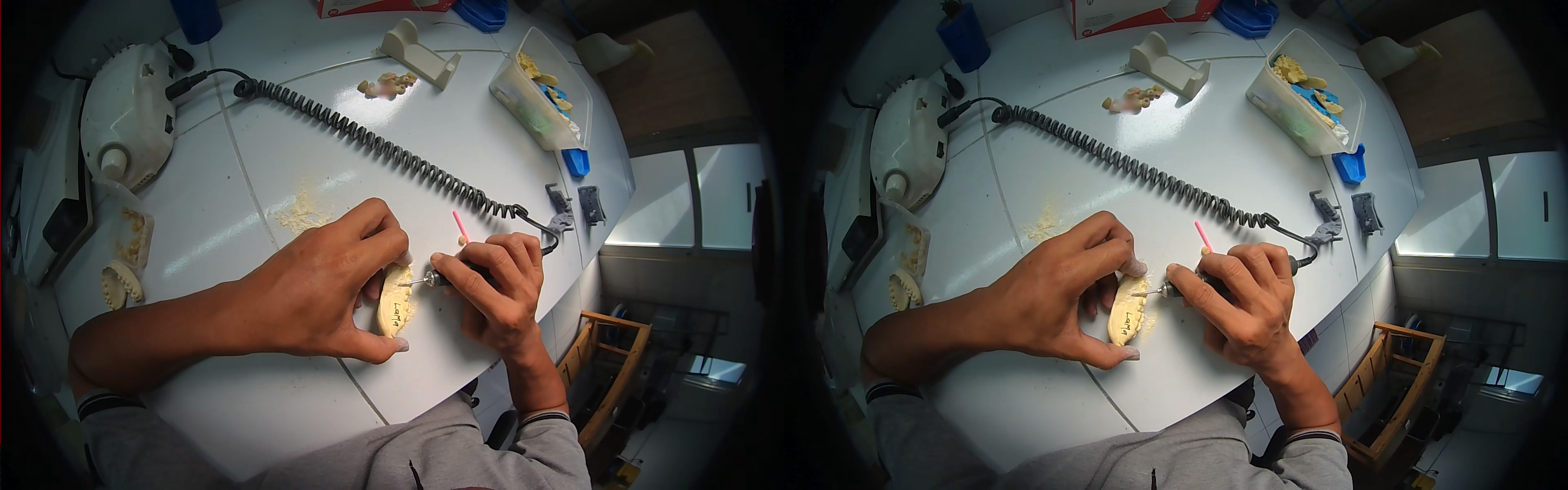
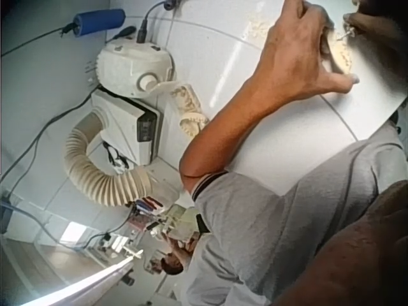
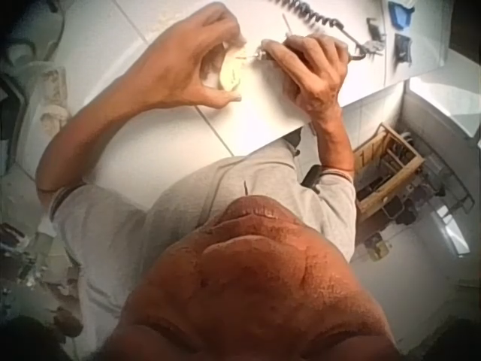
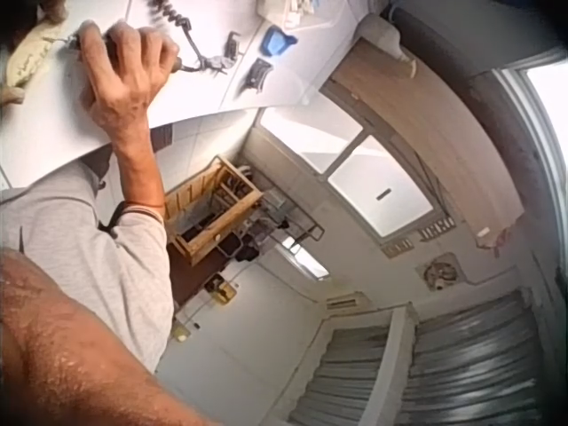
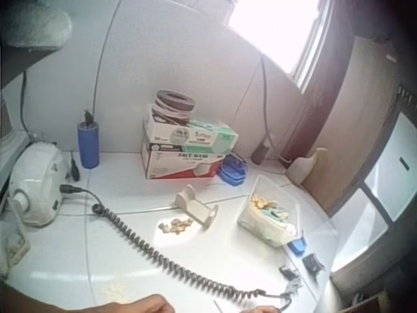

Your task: Trimming and refining a plaster dental impression model using a rotary handpiece on a laboratory workbench.

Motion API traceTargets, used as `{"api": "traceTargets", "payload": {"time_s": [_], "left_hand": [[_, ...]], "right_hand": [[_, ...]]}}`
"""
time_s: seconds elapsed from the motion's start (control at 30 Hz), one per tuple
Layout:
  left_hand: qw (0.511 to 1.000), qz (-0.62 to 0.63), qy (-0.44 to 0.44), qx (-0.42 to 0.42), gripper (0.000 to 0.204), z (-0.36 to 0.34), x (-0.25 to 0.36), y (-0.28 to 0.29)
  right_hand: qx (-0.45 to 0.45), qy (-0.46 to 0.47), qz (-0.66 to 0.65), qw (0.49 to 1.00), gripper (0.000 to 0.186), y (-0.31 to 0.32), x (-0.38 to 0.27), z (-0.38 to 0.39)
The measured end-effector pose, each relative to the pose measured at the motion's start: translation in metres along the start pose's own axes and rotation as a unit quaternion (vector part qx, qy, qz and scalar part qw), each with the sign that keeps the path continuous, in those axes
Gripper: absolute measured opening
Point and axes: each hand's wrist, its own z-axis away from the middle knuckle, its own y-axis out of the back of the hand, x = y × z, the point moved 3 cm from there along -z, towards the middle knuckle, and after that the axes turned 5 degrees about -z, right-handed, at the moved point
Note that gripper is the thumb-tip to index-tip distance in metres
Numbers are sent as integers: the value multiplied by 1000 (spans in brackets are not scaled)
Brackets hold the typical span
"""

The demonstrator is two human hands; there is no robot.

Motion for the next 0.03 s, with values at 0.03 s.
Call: {"api": "traceTargets", "payload": {"time_s": [0.03], "left_hand": [[1000, -2, 0, -1, 72, 0, 0, 0]], "right_hand": [[-4, 3, -7, 1000, 43, 0, 0, 0]]}}
